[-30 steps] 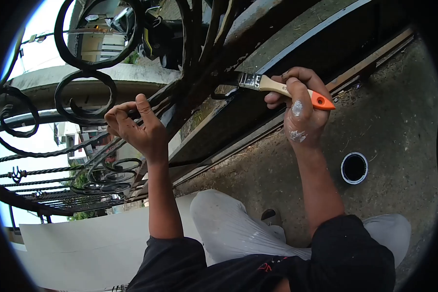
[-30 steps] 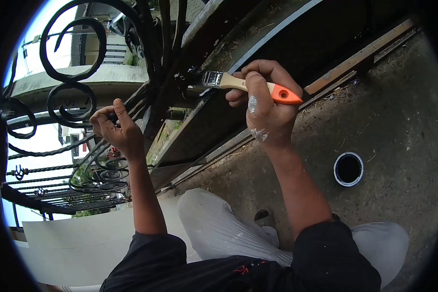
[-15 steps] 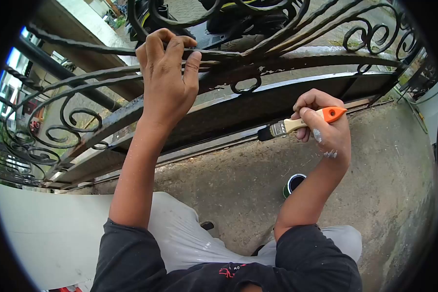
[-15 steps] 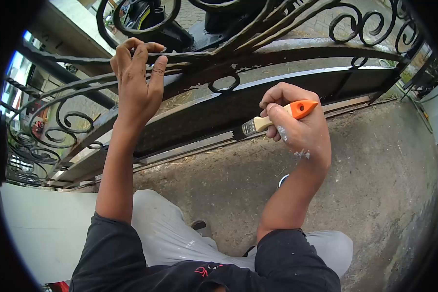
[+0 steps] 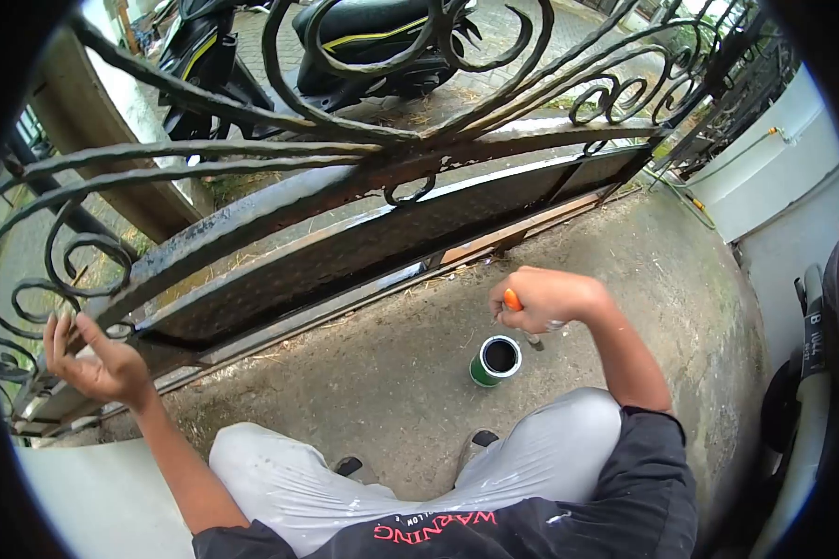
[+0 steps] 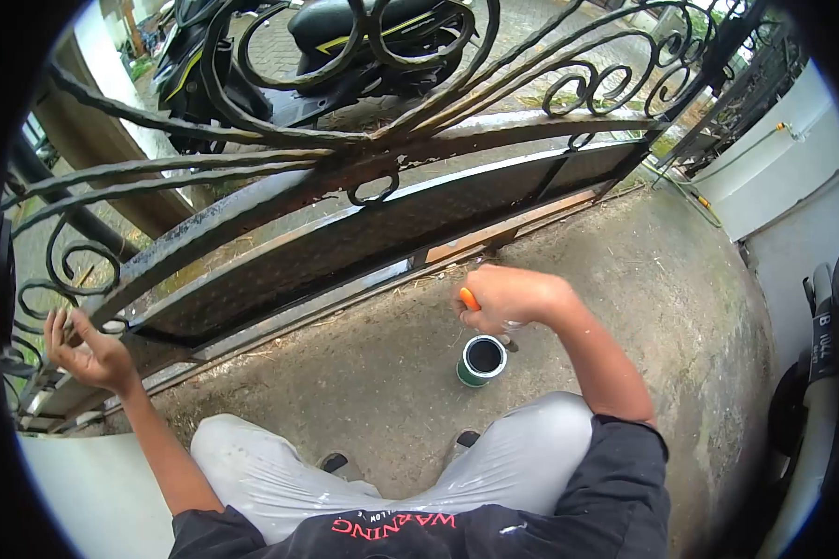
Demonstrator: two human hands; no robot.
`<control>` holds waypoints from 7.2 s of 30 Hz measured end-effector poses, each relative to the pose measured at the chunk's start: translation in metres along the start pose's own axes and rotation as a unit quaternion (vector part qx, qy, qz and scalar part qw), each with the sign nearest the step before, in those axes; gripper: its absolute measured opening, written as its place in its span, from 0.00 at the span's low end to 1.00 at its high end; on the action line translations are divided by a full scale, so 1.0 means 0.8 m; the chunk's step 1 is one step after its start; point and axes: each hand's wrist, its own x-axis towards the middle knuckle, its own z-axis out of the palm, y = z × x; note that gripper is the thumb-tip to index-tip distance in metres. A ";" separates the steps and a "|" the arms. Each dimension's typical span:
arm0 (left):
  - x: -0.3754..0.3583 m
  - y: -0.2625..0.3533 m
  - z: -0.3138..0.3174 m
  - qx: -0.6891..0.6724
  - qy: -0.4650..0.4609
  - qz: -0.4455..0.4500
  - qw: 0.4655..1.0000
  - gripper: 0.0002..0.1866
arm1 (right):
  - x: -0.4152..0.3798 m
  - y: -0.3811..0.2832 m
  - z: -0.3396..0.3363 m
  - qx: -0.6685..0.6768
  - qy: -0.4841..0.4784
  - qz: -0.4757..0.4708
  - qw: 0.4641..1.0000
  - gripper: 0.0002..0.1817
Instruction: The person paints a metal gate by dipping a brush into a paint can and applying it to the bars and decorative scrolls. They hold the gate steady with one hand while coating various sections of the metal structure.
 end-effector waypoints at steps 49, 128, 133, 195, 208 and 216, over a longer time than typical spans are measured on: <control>0.081 0.022 0.090 0.297 -0.139 -0.282 0.902 0.37 | -0.038 0.293 0.244 0.470 0.347 -0.061 0.809 0.09; -0.004 0.181 0.196 -0.055 -0.110 -0.095 0.988 0.15 | -0.035 0.133 0.172 0.441 0.409 0.056 0.797 0.12; -0.005 0.199 0.137 -0.184 -0.207 -0.187 0.942 0.25 | -0.070 0.074 0.086 0.306 0.283 0.127 0.900 0.17; -0.077 0.081 0.108 -0.038 -0.167 0.011 0.985 0.08 | -0.009 0.209 0.299 0.406 0.376 0.336 0.762 0.05; -0.069 0.052 0.081 -0.096 -0.240 -0.100 0.961 0.14 | -0.006 0.211 0.273 0.437 0.348 0.361 0.747 0.06; -0.064 0.070 0.081 -0.131 -0.228 -0.174 0.949 0.18 | -0.005 0.214 0.270 0.430 0.349 0.366 0.748 0.08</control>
